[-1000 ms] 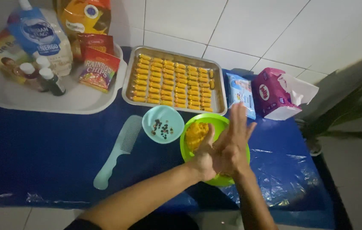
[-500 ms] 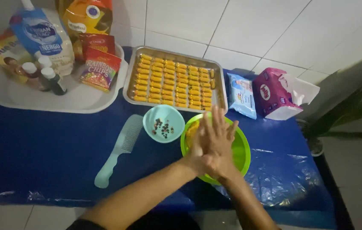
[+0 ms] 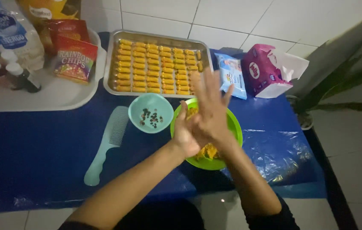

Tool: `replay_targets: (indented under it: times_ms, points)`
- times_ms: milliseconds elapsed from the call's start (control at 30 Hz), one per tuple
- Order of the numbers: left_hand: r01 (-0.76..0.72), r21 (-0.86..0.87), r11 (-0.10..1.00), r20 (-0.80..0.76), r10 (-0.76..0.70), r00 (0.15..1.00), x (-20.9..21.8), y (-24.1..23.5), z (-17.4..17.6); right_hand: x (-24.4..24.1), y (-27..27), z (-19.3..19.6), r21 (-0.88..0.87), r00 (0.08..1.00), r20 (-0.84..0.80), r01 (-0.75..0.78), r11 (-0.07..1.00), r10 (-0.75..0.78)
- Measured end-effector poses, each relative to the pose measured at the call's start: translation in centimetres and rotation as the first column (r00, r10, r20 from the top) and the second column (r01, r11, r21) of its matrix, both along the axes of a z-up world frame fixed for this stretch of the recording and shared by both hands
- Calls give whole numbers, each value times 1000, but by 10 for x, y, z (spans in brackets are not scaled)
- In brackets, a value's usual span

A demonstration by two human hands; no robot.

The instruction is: The person shapes a yellow dough mixture into small cylindrical rolls using their hands. They place the formed rolls onto a metal baking tray. The person also uses a comb to press a pattern onto the rolls and adds small dark toppings from a bowl.

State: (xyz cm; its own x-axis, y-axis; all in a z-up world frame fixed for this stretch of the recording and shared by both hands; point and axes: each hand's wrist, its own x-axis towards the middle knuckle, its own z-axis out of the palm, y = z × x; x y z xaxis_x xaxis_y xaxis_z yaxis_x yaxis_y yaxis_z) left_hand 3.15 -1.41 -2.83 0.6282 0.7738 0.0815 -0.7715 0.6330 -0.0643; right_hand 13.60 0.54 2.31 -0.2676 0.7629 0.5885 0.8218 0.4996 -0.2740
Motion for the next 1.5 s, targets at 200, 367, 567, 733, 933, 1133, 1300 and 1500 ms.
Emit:
replay_targets:
  times_ms: [200, 367, 567, 733, 933, 1133, 1300, 1500]
  points:
    - [46, -28, 999, -33, -47, 998, 3, 0, 10, 4, 4, 17, -62, 987, -152, 46, 997, -55]
    - [16, -49, 999, -29, -18, 999, -8, 4, 41, -13, -2, -4, 48, 994, 70, 80, 996, -83]
    - [-8, 40, 999, -193, 15, 981, 12, 5, 2, 9, 20, -17, 131, 924, 253, 260, 957, -286]
    - [6, 55, 998, -95, -1, 996, 18, 11, -25, 2, 1, 27, -140, 972, -233, -8, 990, -25]
    - [22, 59, 998, -82, -17, 996, 9, -3, -12, 2, 4, -3, -201, 977, -213, -41, 979, -3]
    - [-60, 38, 997, -88, 63, 994, -2, -13, 12, -20, -19, -6, 57, 961, 264, 65, 996, -78]
    - [42, -26, 999, -94, -44, 995, -5, -14, -3, 6, -32, 33, -42, 975, -219, 30, 999, -39]
    - [31, 124, 992, -78, -22, 997, -24, -11, 19, 32, -58, 8, 51, 912, -373, 206, 977, -172]
